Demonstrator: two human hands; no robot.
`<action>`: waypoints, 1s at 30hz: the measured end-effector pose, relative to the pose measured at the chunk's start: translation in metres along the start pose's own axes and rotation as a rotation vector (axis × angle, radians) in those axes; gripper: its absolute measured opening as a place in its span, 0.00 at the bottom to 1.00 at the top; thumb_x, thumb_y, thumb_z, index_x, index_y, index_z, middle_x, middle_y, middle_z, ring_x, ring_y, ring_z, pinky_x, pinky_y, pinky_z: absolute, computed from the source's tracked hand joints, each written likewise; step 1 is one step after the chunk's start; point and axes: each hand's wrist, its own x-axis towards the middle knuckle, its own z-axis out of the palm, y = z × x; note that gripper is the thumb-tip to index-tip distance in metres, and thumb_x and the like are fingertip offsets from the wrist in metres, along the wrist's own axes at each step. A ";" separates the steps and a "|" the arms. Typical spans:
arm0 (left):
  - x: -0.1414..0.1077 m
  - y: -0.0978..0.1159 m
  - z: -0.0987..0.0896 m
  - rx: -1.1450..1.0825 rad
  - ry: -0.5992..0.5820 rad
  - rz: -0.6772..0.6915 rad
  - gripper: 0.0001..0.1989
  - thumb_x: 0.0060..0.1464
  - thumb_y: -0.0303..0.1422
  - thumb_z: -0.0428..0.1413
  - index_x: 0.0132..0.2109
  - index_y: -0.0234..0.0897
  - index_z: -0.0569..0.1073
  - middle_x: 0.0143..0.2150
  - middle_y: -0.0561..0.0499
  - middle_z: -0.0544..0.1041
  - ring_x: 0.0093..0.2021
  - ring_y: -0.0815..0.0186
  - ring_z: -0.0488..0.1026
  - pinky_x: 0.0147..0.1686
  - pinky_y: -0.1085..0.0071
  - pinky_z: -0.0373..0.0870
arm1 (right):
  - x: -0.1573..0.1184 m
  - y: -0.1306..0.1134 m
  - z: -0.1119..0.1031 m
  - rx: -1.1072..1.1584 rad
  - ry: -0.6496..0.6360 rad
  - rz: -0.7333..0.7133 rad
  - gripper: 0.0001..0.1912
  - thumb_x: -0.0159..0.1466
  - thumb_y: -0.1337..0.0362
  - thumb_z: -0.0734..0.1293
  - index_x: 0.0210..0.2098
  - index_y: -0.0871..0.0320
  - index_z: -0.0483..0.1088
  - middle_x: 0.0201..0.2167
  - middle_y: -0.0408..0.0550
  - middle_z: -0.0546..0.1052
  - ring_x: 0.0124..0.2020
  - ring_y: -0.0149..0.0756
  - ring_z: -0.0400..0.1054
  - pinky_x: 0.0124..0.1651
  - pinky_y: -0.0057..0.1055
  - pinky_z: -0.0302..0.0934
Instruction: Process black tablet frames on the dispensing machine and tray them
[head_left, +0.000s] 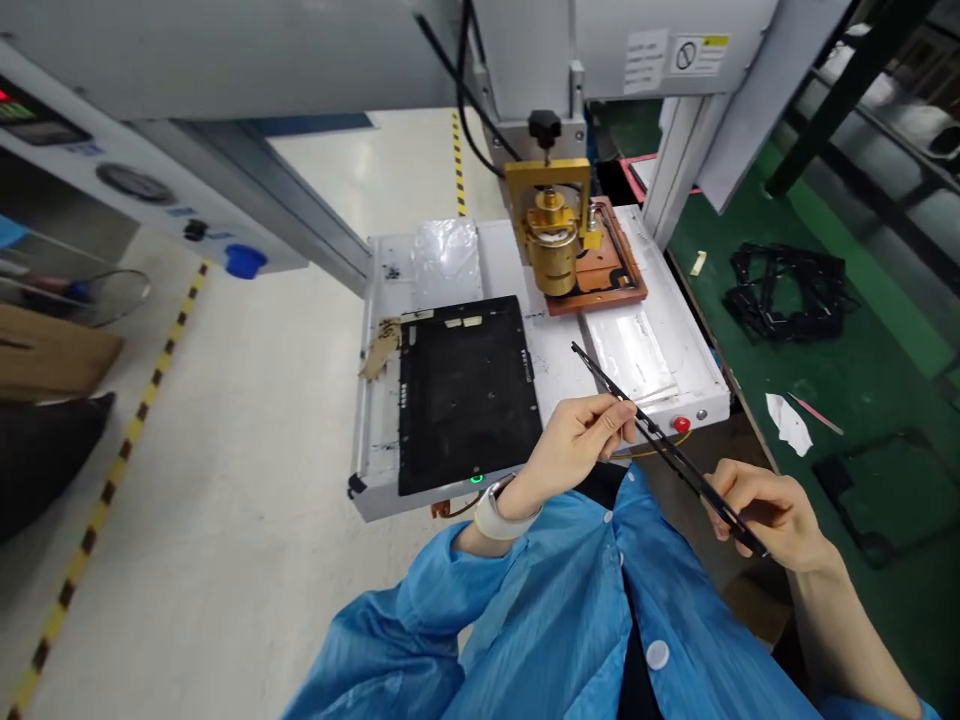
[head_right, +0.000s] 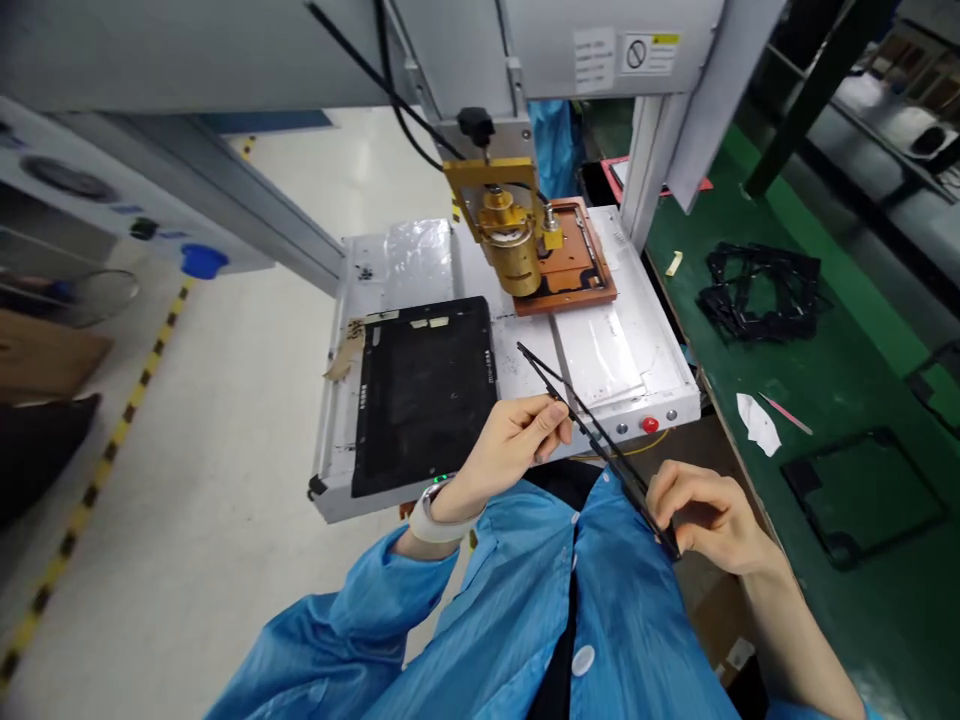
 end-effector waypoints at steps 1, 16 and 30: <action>-0.008 0.001 -0.009 0.074 0.015 0.003 0.32 0.70 0.61 0.57 0.32 0.37 0.77 0.20 0.56 0.66 0.22 0.71 0.61 0.26 0.71 0.58 | 0.004 -0.001 0.002 -0.047 -0.014 -0.013 0.09 0.72 0.55 0.77 0.42 0.53 0.83 0.34 0.51 0.80 0.34 0.40 0.74 0.36 0.38 0.68; 0.054 -0.053 -0.136 1.412 -0.269 0.378 0.27 0.79 0.43 0.45 0.73 0.29 0.65 0.69 0.30 0.72 0.55 0.47 0.80 0.59 0.46 0.79 | 0.040 0.006 0.057 -0.794 0.210 -0.254 0.14 0.72 0.73 0.75 0.54 0.53 0.80 0.44 0.49 0.81 0.44 0.36 0.80 0.48 0.32 0.78; -0.057 0.063 -0.218 0.777 0.418 0.913 0.27 0.60 0.58 0.67 0.53 0.43 0.80 0.48 0.47 0.82 0.32 0.64 0.70 0.29 0.59 0.77 | 0.155 0.074 0.164 -0.969 -0.198 -0.424 0.15 0.78 0.75 0.64 0.59 0.60 0.78 0.48 0.56 0.79 0.45 0.41 0.71 0.51 0.42 0.71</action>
